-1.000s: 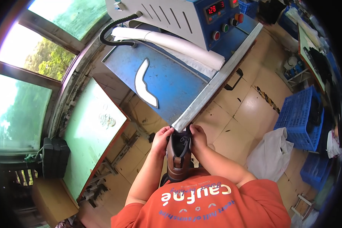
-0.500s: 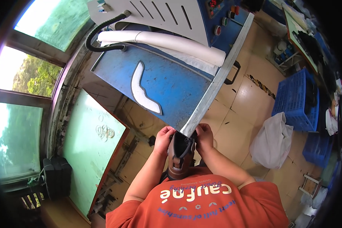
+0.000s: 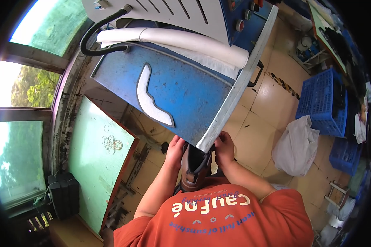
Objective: The recorder examines the label inside the tongue of a brown shoe and uses a heat-press machine to process it.
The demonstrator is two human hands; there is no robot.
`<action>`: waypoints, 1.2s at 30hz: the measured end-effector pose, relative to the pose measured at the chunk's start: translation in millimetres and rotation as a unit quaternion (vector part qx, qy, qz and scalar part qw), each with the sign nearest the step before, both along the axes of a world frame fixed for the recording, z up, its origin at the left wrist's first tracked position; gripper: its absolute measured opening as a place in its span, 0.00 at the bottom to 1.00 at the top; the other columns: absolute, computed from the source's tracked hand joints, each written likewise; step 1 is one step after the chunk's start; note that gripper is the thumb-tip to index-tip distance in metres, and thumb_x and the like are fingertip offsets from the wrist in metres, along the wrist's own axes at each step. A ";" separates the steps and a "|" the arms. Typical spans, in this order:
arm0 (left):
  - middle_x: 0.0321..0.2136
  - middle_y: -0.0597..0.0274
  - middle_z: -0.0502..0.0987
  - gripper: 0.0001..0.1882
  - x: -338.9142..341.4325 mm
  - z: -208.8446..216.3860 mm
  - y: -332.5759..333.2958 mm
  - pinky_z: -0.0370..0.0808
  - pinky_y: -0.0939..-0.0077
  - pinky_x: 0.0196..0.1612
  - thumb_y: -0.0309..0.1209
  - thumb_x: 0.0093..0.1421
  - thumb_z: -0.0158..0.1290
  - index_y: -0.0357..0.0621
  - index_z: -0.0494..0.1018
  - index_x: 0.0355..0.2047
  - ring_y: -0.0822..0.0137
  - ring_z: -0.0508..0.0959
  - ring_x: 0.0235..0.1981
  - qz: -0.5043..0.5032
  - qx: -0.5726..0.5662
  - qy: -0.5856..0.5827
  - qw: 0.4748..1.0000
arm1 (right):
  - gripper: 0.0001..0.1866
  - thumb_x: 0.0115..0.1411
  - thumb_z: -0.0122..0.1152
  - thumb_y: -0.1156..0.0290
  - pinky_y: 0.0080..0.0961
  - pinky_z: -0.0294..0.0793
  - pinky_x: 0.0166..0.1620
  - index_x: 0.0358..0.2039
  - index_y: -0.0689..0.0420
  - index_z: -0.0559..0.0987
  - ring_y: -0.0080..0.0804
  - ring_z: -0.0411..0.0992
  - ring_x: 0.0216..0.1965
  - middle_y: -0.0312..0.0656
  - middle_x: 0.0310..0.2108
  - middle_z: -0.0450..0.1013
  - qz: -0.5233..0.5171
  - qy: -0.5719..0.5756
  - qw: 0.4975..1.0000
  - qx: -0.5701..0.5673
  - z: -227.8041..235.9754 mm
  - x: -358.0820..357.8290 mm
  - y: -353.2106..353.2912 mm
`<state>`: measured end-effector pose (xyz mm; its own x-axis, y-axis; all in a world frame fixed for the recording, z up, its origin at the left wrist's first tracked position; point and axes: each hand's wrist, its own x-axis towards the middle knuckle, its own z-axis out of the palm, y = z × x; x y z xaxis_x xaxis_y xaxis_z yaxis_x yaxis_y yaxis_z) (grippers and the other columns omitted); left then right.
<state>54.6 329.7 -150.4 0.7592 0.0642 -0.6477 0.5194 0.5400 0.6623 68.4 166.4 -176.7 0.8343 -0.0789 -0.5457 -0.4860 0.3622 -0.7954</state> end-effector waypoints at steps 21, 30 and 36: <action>0.45 0.50 0.69 0.44 -103.0 76.4 -28.3 0.66 0.72 0.50 0.32 0.35 0.65 0.35 0.56 0.53 0.63 0.70 0.48 -0.125 0.374 -0.050 0.918 | 0.08 0.56 0.55 0.69 0.17 0.66 0.27 0.30 0.57 0.67 0.20 0.64 0.24 0.35 0.25 0.66 0.039 0.059 0.995 0.068 15.4 11.7 -13.1; 0.41 0.54 0.72 0.42 -103.8 79.8 -21.5 0.67 0.73 0.48 0.32 0.33 0.64 0.35 0.61 0.50 0.66 0.72 0.44 -0.114 0.406 -0.052 0.905 | 0.07 0.55 0.55 0.71 0.19 0.65 0.30 0.32 0.60 0.71 0.23 0.65 0.26 0.37 0.26 0.69 0.075 -0.113 0.970 -0.200 -10.1 81.9 -80.8; 0.41 0.54 0.72 0.41 -108.4 78.7 -25.3 0.67 0.73 0.47 0.33 0.33 0.64 0.34 0.61 0.50 0.67 0.72 0.43 -0.103 0.402 -0.054 0.908 | 0.27 0.53 0.57 0.65 0.30 0.65 0.45 0.48 0.67 0.60 0.39 0.62 0.43 0.55 0.46 0.57 -0.102 -0.129 0.869 -0.467 -31.5 200.2 -147.1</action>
